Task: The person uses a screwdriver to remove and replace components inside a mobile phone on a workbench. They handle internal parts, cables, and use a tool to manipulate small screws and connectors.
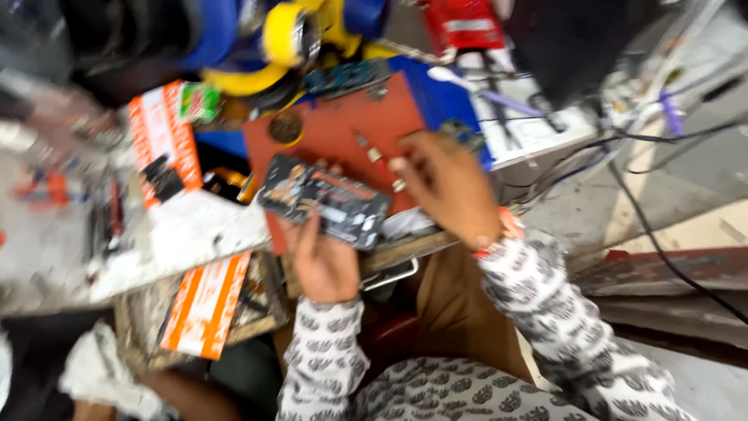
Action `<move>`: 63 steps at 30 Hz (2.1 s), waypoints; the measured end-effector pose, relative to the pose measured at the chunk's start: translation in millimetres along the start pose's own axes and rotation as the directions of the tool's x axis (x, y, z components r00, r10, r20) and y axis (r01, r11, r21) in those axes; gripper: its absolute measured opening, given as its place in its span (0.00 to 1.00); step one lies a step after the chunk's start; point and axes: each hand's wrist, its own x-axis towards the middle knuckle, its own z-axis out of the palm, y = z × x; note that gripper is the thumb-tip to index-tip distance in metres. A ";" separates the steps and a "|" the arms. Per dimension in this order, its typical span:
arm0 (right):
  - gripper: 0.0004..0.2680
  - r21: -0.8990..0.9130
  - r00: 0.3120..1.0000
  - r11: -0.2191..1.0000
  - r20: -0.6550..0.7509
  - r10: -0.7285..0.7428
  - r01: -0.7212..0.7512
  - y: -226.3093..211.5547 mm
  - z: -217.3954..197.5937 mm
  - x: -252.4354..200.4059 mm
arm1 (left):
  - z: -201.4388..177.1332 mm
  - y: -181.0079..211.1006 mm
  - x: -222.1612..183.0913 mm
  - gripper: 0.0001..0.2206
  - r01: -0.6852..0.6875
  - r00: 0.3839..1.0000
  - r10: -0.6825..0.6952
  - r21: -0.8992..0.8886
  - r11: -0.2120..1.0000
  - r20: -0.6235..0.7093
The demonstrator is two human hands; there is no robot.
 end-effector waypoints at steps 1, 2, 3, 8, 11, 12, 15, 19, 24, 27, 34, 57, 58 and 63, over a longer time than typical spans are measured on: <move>0.11 -0.065 0.998 0.998 0.056 0.009 -0.005 -1.0 -0.3 7.1 | -0.3 0.1 1.3 0.28 -0.004 1.000 0.003 0.016 1.000 0.013; 0.12 -0.115 0.997 0.991 0.037 -0.071 0.075 -4.3 4.8 12.4 | -0.6 0.4 2.5 0.29 -0.008 1.000 0.007 0.031 0.999 0.027; 0.13 -0.170 0.989 0.974 0.022 -0.149 0.150 -7.5 9.9 17.4 | -0.9 2.4 4.2 0.28 0.008 0.999 -0.010 0.048 0.999 0.035; 0.11 -0.234 0.980 0.963 0.175 -0.093 0.133 -11.9 16.8 28.9 | -1.8 3.8 7.8 0.27 0.004 0.999 -0.010 0.187 0.982 0.034; 0.08 -0.252 0.988 0.964 0.145 -0.048 0.084 -5.8 10.4 29.1 | -1.3 5.0 10.9 0.27 0.026 1.000 -0.027 0.213 0.977 0.004; 0.08 -0.278 0.997 0.960 0.071 -0.013 0.033 -1.7 7.9 31.6 | -1.4 5.8 12.4 0.27 0.044 0.999 -0.042 0.210 0.977 -0.017; 0.08 -0.373 0.995 0.924 -0.069 0.067 -0.088 20.9 -5.1 49.1 | -1.8 4.5 13.8 0.27 0.045 0.999 -0.041 0.209 0.977 -0.025; 0.10 -0.497 0.992 0.860 -0.106 0.073 -0.117 51.7 -7.5 75.7 | -7.3 2.8 15.0 0.28 0.042 0.999 -0.033 0.219 0.975 -0.043; 0.11 -0.546 0.991 0.829 -0.118 0.071 -0.124 72.3 8.9 90.3 | -14.3 2.1 17.0 0.28 0.055 0.998 -0.046 0.224 0.973 -0.044; 0.10 -0.527 0.990 0.840 -0.108 0.085 -0.130 75.6 9.6 94.2 | -15.7 2.7 17.2 0.28 0.091 0.992 -0.068 0.235 0.968 -0.104; 0.10 -0.319 0.940 0.941 -0.270 -0.207 0.116 46.9 -5.7 60.1 | -51.8 -13.6 17.2 0.29 0.088 0.991 -0.068 0.181 0.979 -0.115; 0.06 0.499 0.991 0.860 0.124 0.048 -0.104 -33.5 -14.8 -18.6 | 25.0 12.6 -35.2 0.32 0.031 0.968 -0.176 0.615 0.788 0.178; 0.06 0.491 0.991 0.865 0.124 0.046 -0.102 -34.4 -16.3 -19.2 | 24.8 13.5 -35.6 0.32 0.038 0.965 -0.187 0.602 0.798 0.186; 0.05 0.490 0.993 0.867 0.109 0.038 -0.087 -37.5 -20.9 -21.1 | 27.2 13.6 -36.3 0.36 0.053 0.966 -0.194 0.601 0.798 0.172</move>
